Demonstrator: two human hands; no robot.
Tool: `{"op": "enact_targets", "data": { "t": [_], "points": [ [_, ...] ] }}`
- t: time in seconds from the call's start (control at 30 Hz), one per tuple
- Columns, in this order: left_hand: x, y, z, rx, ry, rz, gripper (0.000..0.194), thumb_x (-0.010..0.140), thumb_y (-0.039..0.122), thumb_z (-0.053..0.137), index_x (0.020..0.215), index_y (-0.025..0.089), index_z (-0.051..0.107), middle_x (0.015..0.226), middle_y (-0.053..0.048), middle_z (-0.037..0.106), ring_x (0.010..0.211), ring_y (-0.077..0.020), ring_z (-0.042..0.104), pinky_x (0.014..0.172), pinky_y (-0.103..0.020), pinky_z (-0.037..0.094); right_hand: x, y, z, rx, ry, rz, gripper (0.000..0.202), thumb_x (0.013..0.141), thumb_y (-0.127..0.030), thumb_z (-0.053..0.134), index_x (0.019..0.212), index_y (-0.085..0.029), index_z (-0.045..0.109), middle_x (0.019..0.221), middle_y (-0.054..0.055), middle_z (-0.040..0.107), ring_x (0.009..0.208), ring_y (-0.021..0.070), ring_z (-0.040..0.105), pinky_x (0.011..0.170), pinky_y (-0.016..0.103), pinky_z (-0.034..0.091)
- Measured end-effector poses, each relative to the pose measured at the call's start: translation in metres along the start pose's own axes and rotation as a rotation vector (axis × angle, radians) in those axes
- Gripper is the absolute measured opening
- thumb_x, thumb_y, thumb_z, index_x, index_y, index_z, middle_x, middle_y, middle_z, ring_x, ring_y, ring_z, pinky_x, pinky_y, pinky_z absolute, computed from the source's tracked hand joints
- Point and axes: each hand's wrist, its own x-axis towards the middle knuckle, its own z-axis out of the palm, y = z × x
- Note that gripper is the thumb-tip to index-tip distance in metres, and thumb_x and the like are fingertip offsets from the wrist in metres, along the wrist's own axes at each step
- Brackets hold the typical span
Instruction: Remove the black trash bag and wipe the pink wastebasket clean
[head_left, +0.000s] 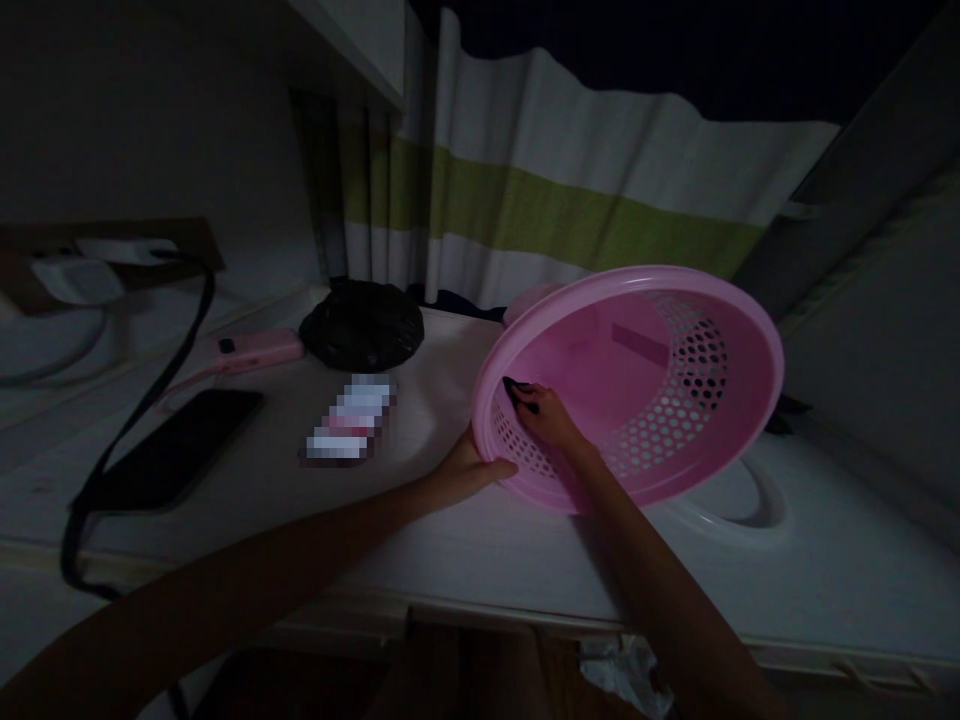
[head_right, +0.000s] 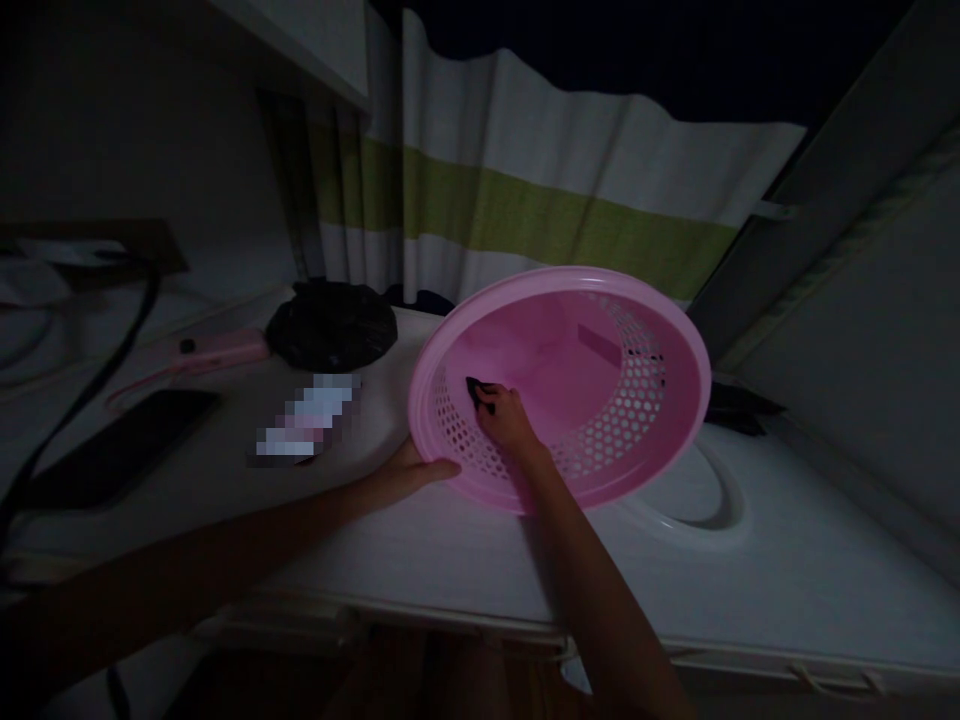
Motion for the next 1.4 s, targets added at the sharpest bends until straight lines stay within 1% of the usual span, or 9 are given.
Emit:
{"op": "enact_targets", "data": {
  "t": [0.17, 0.37, 0.57, 0.73, 0.87, 0.97, 1.17, 1.3, 1.4],
  "points": [
    [0.0, -0.003, 0.0, 0.037, 0.01, 0.022, 0.047, 0.055, 0.011, 0.059, 0.102, 0.013, 0.053, 0.105, -0.008, 0.06, 0.101, -0.0244, 0.053, 0.093, -0.042, 0.038, -0.019, -0.005, -0.005, 0.104, 0.007, -0.064, 0.038, 0.079, -0.02, 0.044, 0.114, -0.018, 0.057, 0.113, 0.008, 0.059, 0.1, 0.0176, 0.053, 0.089, 0.033, 0.04],
    [-0.001, 0.0, 0.003, 0.052, 0.055, 0.07, 0.048, 0.055, 0.009, 0.057, 0.103, 0.013, 0.053, 0.104, -0.008, 0.06, 0.1, -0.0235, 0.053, 0.092, -0.04, 0.038, -0.031, -0.001, -0.022, -0.154, -0.186, 0.146, 0.043, 0.079, -0.018, 0.041, 0.121, -0.021, 0.052, 0.12, 0.006, 0.055, 0.103, 0.0194, 0.05, 0.088, 0.032, 0.039],
    [0.0, 0.0, 0.005, 0.105, 0.082, 0.072, 0.043, 0.056, 0.01, 0.058, 0.099, 0.013, 0.053, 0.099, -0.009, 0.061, 0.097, -0.0242, 0.055, 0.09, -0.04, 0.041, -0.004, 0.013, -0.023, -0.39, -0.304, 0.318, 0.038, 0.082, -0.02, 0.038, 0.116, -0.018, 0.056, 0.111, 0.01, 0.061, 0.101, 0.0223, 0.052, 0.084, 0.032, 0.038],
    [0.001, -0.001, 0.002, 0.185, 0.052, 0.099, 0.04, 0.058, 0.012, 0.057, 0.097, 0.012, 0.054, 0.093, -0.007, 0.062, 0.094, -0.0235, 0.055, 0.087, -0.038, 0.043, 0.022, 0.021, -0.007, -0.432, -0.273, 0.377, 0.037, 0.085, -0.022, 0.033, 0.112, -0.014, 0.057, 0.109, 0.014, 0.061, 0.103, 0.0233, 0.052, 0.085, 0.035, 0.036],
    [0.004, -0.003, -0.003, 0.206, 0.056, 0.117, 0.037, 0.059, 0.013, 0.055, 0.096, 0.011, 0.054, 0.093, -0.008, 0.062, 0.09, -0.0228, 0.056, 0.083, -0.037, 0.045, 0.037, 0.02, 0.005, -0.373, -0.258, 0.348, 0.041, 0.085, -0.02, 0.031, 0.119, -0.009, 0.051, 0.114, 0.015, 0.058, 0.106, 0.0213, 0.051, 0.092, 0.035, 0.029],
    [0.006, -0.005, -0.006, 0.208, 0.077, 0.132, 0.038, 0.06, 0.013, 0.056, 0.098, 0.011, 0.054, 0.095, -0.008, 0.062, 0.092, -0.0231, 0.056, 0.083, -0.036, 0.045, 0.039, 0.016, 0.008, -0.285, -0.238, 0.256, 0.045, 0.084, -0.016, 0.031, 0.128, -0.011, 0.04, 0.123, 0.012, 0.052, 0.113, 0.0179, 0.046, 0.095, 0.032, 0.028],
    [0.008, -0.008, -0.012, 0.192, 0.058, 0.136, 0.046, 0.061, 0.017, 0.062, 0.106, 0.01, 0.052, 0.103, -0.01, 0.061, 0.097, -0.0237, 0.055, 0.086, -0.037, 0.044, 0.014, 0.005, -0.002, -0.101, -0.189, 0.024, 0.048, 0.084, -0.015, 0.03, 0.131, -0.009, 0.036, 0.134, 0.01, 0.04, 0.121, 0.0133, 0.039, 0.099, 0.029, 0.027],
    [0.014, -0.008, -0.017, 0.163, 0.047, 0.103, 0.045, 0.06, 0.015, 0.064, 0.104, 0.012, 0.056, 0.104, -0.008, 0.063, 0.1, -0.0233, 0.055, 0.089, -0.039, 0.043, -0.005, -0.003, -0.014, -0.141, -0.222, -0.026, 0.047, 0.083, -0.014, 0.033, 0.13, -0.008, 0.037, 0.131, 0.013, 0.042, 0.119, 0.0154, 0.042, 0.096, 0.03, 0.03],
    [0.018, -0.006, -0.019, 0.092, 0.006, 0.035, 0.045, 0.059, 0.014, 0.066, 0.103, 0.013, 0.058, 0.104, -0.008, 0.064, 0.101, -0.0232, 0.056, 0.091, -0.041, 0.041, -0.008, -0.003, -0.021, -0.238, -0.266, -0.017, 0.045, 0.083, -0.013, 0.034, 0.128, -0.01, 0.041, 0.129, 0.013, 0.045, 0.114, 0.0171, 0.046, 0.094, 0.032, 0.032]
  ]
}}
